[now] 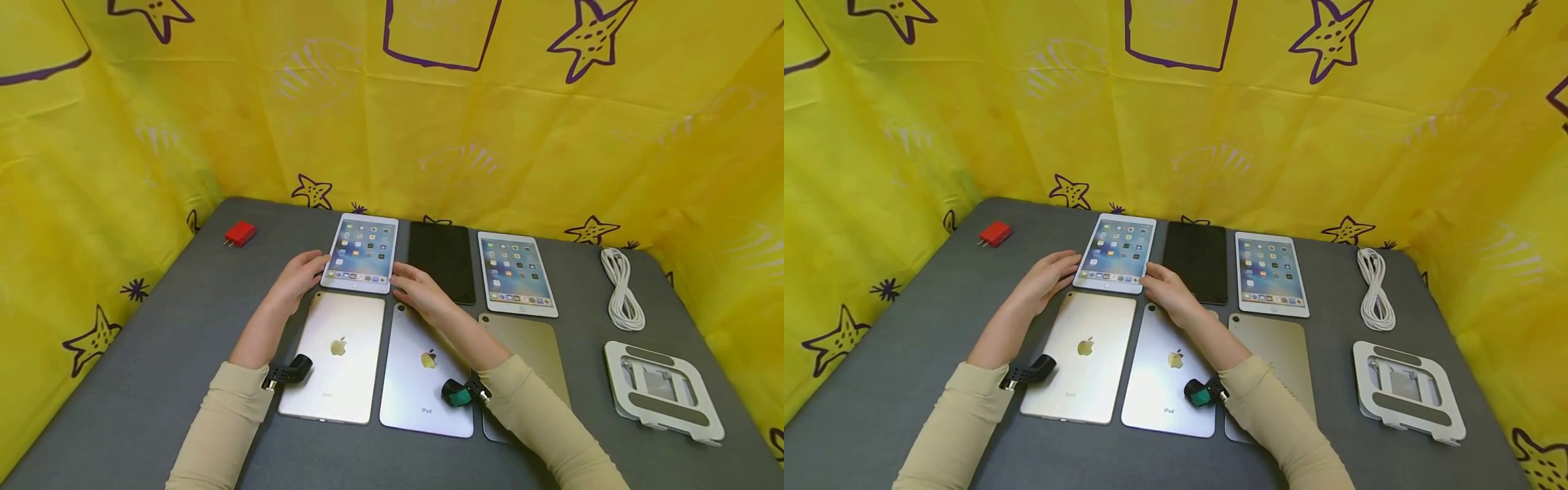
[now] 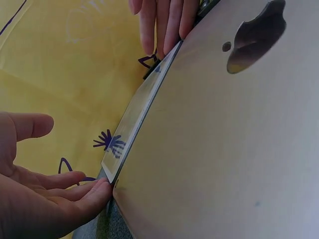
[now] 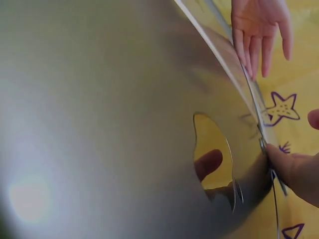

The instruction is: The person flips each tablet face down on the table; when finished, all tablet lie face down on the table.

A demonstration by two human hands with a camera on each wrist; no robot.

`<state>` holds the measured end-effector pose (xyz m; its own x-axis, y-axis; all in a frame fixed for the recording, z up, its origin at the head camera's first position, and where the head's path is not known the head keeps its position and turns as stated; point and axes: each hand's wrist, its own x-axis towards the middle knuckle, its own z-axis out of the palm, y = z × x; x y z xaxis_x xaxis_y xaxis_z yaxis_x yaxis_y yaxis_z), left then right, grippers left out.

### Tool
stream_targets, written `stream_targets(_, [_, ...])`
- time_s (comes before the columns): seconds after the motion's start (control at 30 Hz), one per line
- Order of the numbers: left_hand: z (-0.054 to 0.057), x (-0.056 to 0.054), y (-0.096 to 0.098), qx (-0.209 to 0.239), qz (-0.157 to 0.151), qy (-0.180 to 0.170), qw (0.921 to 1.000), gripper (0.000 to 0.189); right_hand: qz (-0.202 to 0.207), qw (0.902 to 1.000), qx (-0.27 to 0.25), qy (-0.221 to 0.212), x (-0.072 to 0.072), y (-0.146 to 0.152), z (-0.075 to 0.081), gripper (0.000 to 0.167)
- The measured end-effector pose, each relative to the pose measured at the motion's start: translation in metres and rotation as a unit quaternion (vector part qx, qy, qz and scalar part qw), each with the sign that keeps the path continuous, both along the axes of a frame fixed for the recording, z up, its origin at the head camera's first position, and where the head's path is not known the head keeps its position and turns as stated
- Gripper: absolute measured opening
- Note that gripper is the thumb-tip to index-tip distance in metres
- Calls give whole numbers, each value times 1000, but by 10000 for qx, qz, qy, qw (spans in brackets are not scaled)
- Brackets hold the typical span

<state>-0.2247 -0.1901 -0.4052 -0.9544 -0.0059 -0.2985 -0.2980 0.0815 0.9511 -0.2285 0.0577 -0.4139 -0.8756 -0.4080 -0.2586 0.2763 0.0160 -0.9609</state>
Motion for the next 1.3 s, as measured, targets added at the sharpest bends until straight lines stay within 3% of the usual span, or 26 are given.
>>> stream_targets(0.17, [1, -3, -2, 90, -70, -53, 9999, 67, -103, 9999, -85, -24, 0, -4, 0, 54])
stream_targets(0.37, [3, -11, -7, 405, -215, -408, 9981, 63, -214, 9992, 212, 260, -3, -6, -3, 50])
stream_targets(0.6, [0, -19, -8, 603, -101, -566, 9965, 53, -182, 9981, 463, 359, -6, -8, -4, 50])
stream_targets(0.7, [-1, -18, -7, 462, -72, -390, 9981, 51, -169, 9973, 614, 358, -6, -11, -5, 54])
stream_targets(0.83, [1, -15, -4, 163, 226, 6, 9996, 49, -160, 9960, 786, 389, -6, -17, -3, 56])
stream_targets(1.03, [11, -11, 0, -358, 572, 698, 9953, 45, -264, 9978, 572, 215, -8, -26, -1, 56])
stream_targets(1.3, [30, -6, 14, -314, 602, 1130, 9913, 43, -126, 9991, 399, -28, -10, -36, 2, 54])
